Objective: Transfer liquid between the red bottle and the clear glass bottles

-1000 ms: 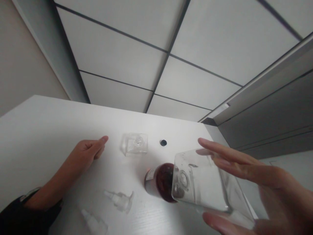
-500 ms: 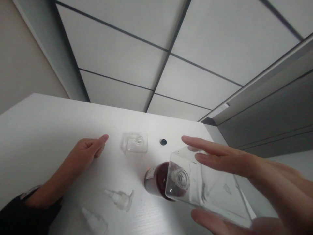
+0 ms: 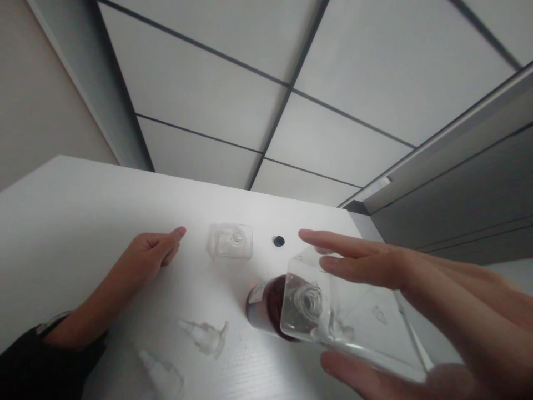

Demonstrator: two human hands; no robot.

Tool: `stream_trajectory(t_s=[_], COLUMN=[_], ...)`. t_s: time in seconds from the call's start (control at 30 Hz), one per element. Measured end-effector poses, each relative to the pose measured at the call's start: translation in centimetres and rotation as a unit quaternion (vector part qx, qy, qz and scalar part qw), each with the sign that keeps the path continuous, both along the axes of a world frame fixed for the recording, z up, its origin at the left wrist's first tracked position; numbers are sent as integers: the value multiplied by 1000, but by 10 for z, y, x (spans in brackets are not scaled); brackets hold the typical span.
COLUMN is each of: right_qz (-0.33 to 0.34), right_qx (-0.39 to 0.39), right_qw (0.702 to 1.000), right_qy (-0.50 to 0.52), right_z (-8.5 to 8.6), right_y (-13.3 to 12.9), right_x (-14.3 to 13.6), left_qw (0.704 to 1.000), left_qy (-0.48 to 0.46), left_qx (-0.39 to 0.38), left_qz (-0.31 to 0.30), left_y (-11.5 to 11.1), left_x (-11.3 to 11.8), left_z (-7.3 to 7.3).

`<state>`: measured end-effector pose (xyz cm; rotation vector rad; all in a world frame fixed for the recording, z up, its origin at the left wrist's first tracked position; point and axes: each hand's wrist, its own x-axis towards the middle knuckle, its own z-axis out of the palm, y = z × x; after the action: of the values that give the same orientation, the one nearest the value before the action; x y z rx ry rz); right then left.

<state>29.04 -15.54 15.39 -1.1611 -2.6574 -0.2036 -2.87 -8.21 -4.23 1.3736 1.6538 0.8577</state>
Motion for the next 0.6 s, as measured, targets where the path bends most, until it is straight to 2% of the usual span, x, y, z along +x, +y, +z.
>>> stream_trajectory(t_s=[0.27, 0.43, 0.53, 0.6], right_qz=[-7, 5, -29, -59], right_qx=[11, -12, -32, -59], right_qw=[1000, 1000, 998, 990], right_qy=[-1, 16, 52, 113], right_z=[-2, -2, -8, -16], right_y=[-1, -1, -6, -11], right_x=[0, 6, 17, 26], left_qw=[1000, 999, 1000, 1000], left_qy=[-4, -26, -26, -29], left_qx=[-12, -13, -2, 4], left_qz=[7, 18, 12, 5], left_y=[1, -2, -1, 0], left_x=[1, 1, 0, -1], left_z=[0, 1, -2, -5])
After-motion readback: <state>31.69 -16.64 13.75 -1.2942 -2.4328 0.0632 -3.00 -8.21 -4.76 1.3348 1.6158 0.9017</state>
